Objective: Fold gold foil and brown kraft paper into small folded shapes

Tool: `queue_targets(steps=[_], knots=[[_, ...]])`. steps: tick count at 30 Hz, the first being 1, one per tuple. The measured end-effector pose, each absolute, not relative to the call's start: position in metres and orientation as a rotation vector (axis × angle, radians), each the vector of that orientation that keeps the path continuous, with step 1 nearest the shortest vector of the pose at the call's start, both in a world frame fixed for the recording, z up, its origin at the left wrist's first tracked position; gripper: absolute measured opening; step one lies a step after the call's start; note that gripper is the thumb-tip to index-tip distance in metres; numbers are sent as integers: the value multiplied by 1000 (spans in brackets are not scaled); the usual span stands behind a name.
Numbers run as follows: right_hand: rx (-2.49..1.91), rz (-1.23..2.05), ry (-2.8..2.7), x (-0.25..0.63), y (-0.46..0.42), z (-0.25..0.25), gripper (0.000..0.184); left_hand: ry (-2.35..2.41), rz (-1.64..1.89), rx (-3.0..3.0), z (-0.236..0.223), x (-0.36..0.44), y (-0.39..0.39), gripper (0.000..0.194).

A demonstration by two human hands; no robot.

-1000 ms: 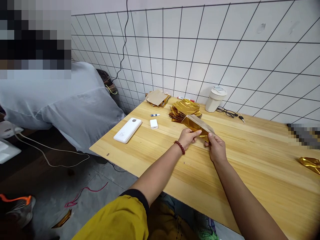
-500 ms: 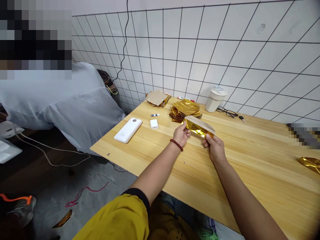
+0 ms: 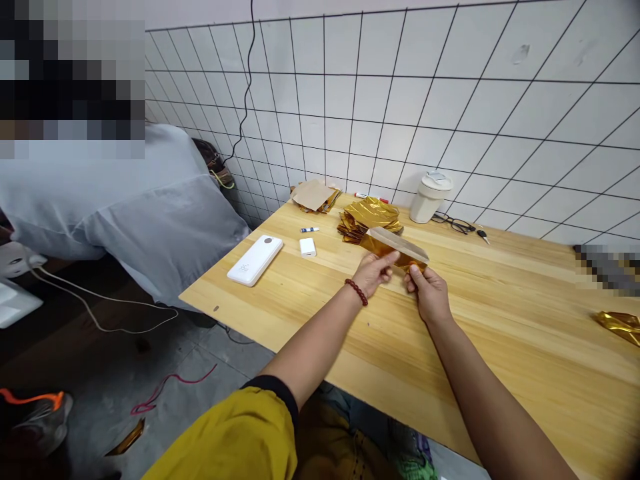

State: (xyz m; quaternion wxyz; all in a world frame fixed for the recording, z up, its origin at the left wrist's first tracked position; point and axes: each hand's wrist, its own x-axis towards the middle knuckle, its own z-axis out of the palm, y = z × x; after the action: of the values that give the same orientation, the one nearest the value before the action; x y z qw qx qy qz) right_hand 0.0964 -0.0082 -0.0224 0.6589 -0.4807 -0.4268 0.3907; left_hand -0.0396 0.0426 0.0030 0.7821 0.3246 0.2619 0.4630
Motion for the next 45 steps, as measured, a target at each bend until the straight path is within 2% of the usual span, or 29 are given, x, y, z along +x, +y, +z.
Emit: queue_targets(steps=[9, 16, 21, 30, 37, 45], knots=[[-1064, 942, -937, 96, -10, -21, 34, 676, 1065, 865, -3, -32, 36, 42], [-1089, 926, -833, 98, -8, -23, 40, 635, 1138, 376, 5, -43, 51, 30], [-1098, 885, -804, 96, -7, -23, 44, 564, 1072, 257, 7, -47, 53, 24], [-1155, 848, -890, 94, -5, -22, 44, 523, 1008, 253, 9, -51, 50, 24], [-1116, 837, -844, 96, -5, -21, 45, 498, 1065, 355, 8, -49, 51, 44], [-1104, 881, -863, 94, -7, -19, 44, 589, 970, 641, -3, -40, 47, 33]])
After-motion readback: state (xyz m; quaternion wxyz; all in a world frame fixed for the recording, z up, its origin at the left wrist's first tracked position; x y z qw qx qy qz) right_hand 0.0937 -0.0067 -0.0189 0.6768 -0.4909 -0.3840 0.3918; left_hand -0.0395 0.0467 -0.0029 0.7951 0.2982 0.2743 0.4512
